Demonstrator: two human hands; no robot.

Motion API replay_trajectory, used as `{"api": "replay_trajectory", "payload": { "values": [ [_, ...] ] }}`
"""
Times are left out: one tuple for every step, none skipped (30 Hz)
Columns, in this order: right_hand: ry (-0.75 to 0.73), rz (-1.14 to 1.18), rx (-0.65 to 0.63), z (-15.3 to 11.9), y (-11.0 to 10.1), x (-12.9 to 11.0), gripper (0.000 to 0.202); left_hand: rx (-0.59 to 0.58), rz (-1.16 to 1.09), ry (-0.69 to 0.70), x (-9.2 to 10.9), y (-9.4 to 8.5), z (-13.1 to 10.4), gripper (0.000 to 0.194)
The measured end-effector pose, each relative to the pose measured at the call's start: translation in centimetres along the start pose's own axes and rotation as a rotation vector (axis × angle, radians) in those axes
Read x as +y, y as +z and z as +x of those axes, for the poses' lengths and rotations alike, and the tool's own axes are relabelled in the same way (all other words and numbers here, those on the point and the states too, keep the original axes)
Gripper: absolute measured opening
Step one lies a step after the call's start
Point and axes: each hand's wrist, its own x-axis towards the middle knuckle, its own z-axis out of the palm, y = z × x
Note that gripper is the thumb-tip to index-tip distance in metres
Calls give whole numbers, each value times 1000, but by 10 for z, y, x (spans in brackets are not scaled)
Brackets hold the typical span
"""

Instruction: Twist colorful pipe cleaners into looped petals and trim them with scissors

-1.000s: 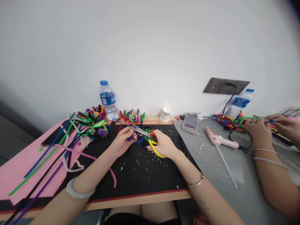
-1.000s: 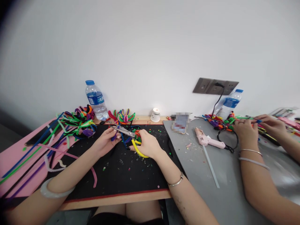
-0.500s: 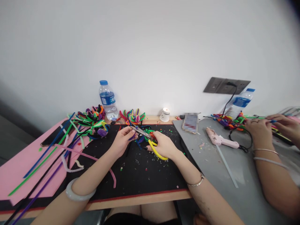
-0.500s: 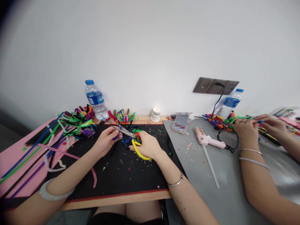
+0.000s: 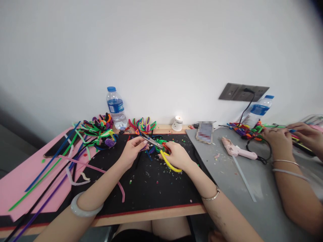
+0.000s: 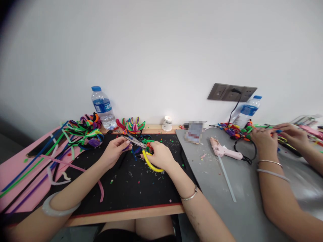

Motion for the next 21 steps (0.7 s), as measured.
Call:
{"api": "replay_trajectory", "payload": {
  "values": [
    [-4, -13, 2, 0, 0, 0, 36, 6, 15, 3, 1, 0, 0, 17],
    [-6, -26, 1, 0, 0, 0, 36, 10, 28, 6, 1, 0, 0, 18],
    [-5, -39, 0, 0, 0, 0, 37, 10, 37, 7, 1, 0, 0, 18],
    [-1, -52, 0, 0, 0, 1, 37, 9, 42, 7, 2, 0, 0, 19],
    [2, -62, -1, 0, 0, 1, 38, 6, 43, 5, 2, 0, -1, 19],
    [6, -69, -1, 0, 0, 1, 38, 3, 39, 1, 2, 0, -1, 19],
    [9, -73, -2, 0, 1, 1, 38, 0, 33, -3, 2, 0, -1, 18],
    [9, -74, -1, 0, 1, 1, 38, -4, 25, -7, 1, 0, -1, 18],
    [7, -74, 0, 0, 1, 1, 38, -8, 16, -10, 1, 0, -1, 17],
    [3, -75, 4, 0, 2, 1, 37, -12, 6, -13, 0, 0, -1, 16],
    [0, -77, 10, 0, 2, 1, 36, -17, -1, -16, 0, -1, -1, 16],
    [-4, -80, 15, 0, 2, 1, 35, -22, -6, -16, 0, -1, -1, 15],
    [-8, -83, 19, 0, 2, 1, 34, -25, -9, -16, 0, -1, -1, 15],
    [-13, -85, 23, 0, 2, 2, 33, -29, -11, -17, 0, -1, -1, 15],
    [-15, -87, 26, 0, 2, 2, 32, -29, -13, -18, 0, -1, -1, 15],
    [-16, -89, 28, 0, 2, 3, 32, -30, -13, -21, 0, 0, -2, 15],
    [-16, -91, 30, 0, 2, 4, 32, -29, -13, -24, 1, 0, -2, 15],
    [-16, -92, 30, 0, 2, 4, 31, -27, -13, -29, 2, 0, -2, 16],
    [-14, -92, 26, 0, 1, 5, 31, -25, -13, -36, 2, 1, -2, 16],
    [-10, -92, 21, 0, 1, 6, 31, -23, -11, -41, 3, 1, -3, 16],
    [-7, -92, 16, 0, 1, 7, 32, -21, -9, -44, 3, 2, -3, 16]
  ]
}}
